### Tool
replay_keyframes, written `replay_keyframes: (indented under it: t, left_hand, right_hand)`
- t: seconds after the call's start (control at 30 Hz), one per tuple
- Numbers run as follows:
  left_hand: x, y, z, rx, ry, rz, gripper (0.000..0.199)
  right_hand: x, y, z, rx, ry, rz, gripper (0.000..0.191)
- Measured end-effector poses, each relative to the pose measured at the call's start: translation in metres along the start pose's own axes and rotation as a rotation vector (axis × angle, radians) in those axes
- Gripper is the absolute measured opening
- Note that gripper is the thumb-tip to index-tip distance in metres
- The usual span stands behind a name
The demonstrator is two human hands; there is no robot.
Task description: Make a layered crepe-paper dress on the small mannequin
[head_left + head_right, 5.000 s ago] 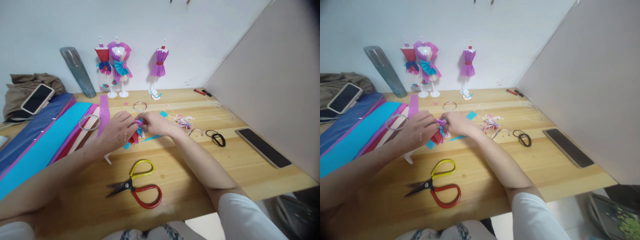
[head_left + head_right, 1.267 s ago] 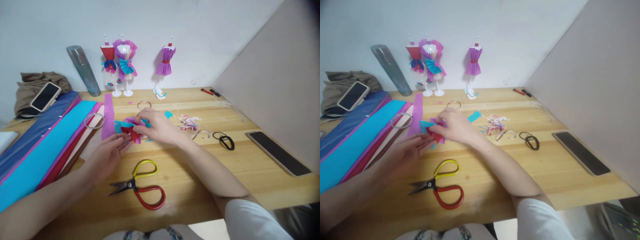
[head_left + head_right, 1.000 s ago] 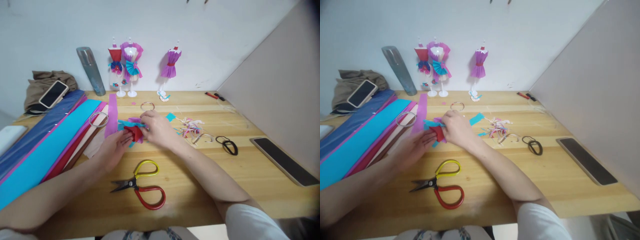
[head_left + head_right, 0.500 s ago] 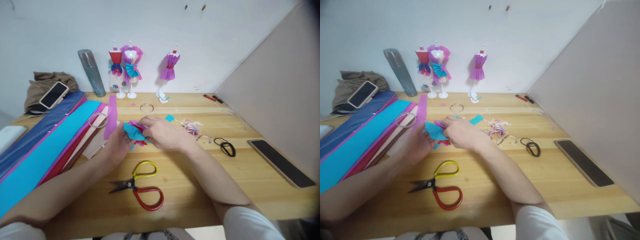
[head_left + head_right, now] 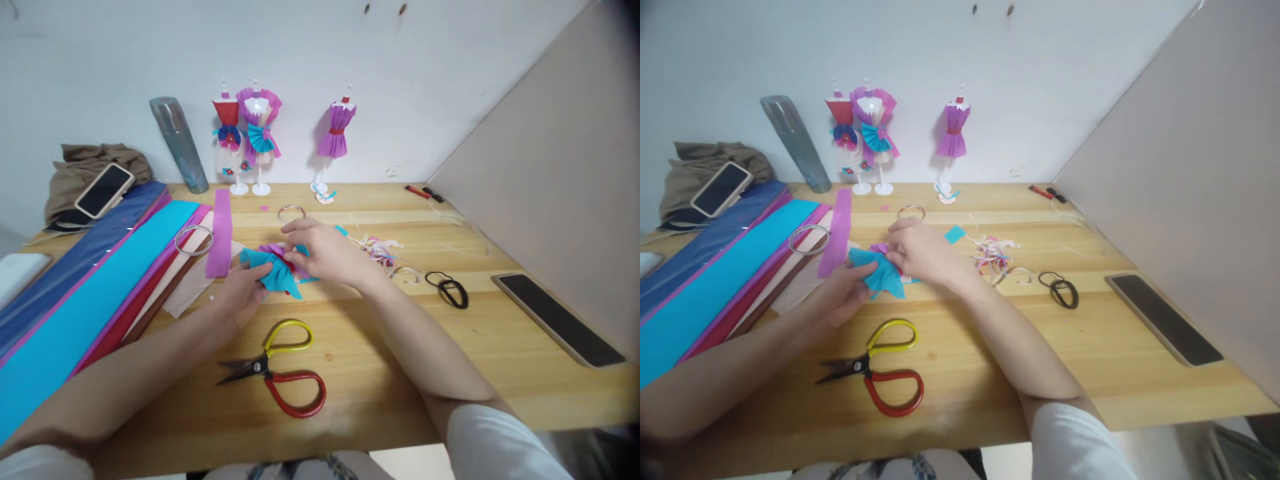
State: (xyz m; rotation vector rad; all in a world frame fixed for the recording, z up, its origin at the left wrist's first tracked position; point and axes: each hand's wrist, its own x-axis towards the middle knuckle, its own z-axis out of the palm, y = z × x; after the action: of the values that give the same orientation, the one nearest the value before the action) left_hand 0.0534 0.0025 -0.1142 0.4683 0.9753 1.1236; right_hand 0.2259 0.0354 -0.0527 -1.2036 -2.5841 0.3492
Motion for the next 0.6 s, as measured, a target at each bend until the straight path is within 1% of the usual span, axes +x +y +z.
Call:
replay_keyframes:
  t: [0.1, 0.2, 0.3, 0.37, 0.43, 0.5, 0.53, 0.6]
  left_hand:
    - [-0.006, 0.001, 0.005, -0.026, 0.035, -0.011, 0.015]
    - [-0.009, 0.000, 0.008, -0.033, 0.076, -0.032, 0.015]
    - [-0.010, -0.001, 0.008, -0.047, 0.067, -0.017, 0.016]
    - [-0.009, -0.002, 0.008, -0.061, 0.052, -0.005, 0.016]
    - [-0.009, -0.003, 0.008, -0.059, 0.064, -0.008, 0.017]
    - [-0.009, -0.003, 0.008, -0.047, 0.084, -0.017, 0.018]
    - [-0.009, -0.003, 0.007, -0.039, 0.082, -0.019, 0.018]
    - [-0.010, -0.003, 0.008, -0.032, 0.056, -0.022, 0.017]
  right_hand:
    - [0.008, 0.004, 0.017, 0.032, -0.006, 0.001, 0.021]
    - [0.009, 0.004, 0.027, 0.062, 0.009, -0.054, 0.024]
    - [0.006, 0.002, 0.027, 0.061, 0.028, -0.149, 0.035]
    - [0.004, 0.001, 0.023, 0.008, 0.008, -0.169, 0.030]
    - [0.003, 0.001, 0.018, -0.078, 0.003, -0.114, 0.026]
    - [0.002, 0.002, 0.013, -0.157, 0.020, -0.021, 0.027]
    - [0.001, 0.003, 0.011, -0.178, 0.023, 0.015, 0.028]
    - [0.001, 0.004, 0.009, -0.172, -0.002, 0.034, 0.027]
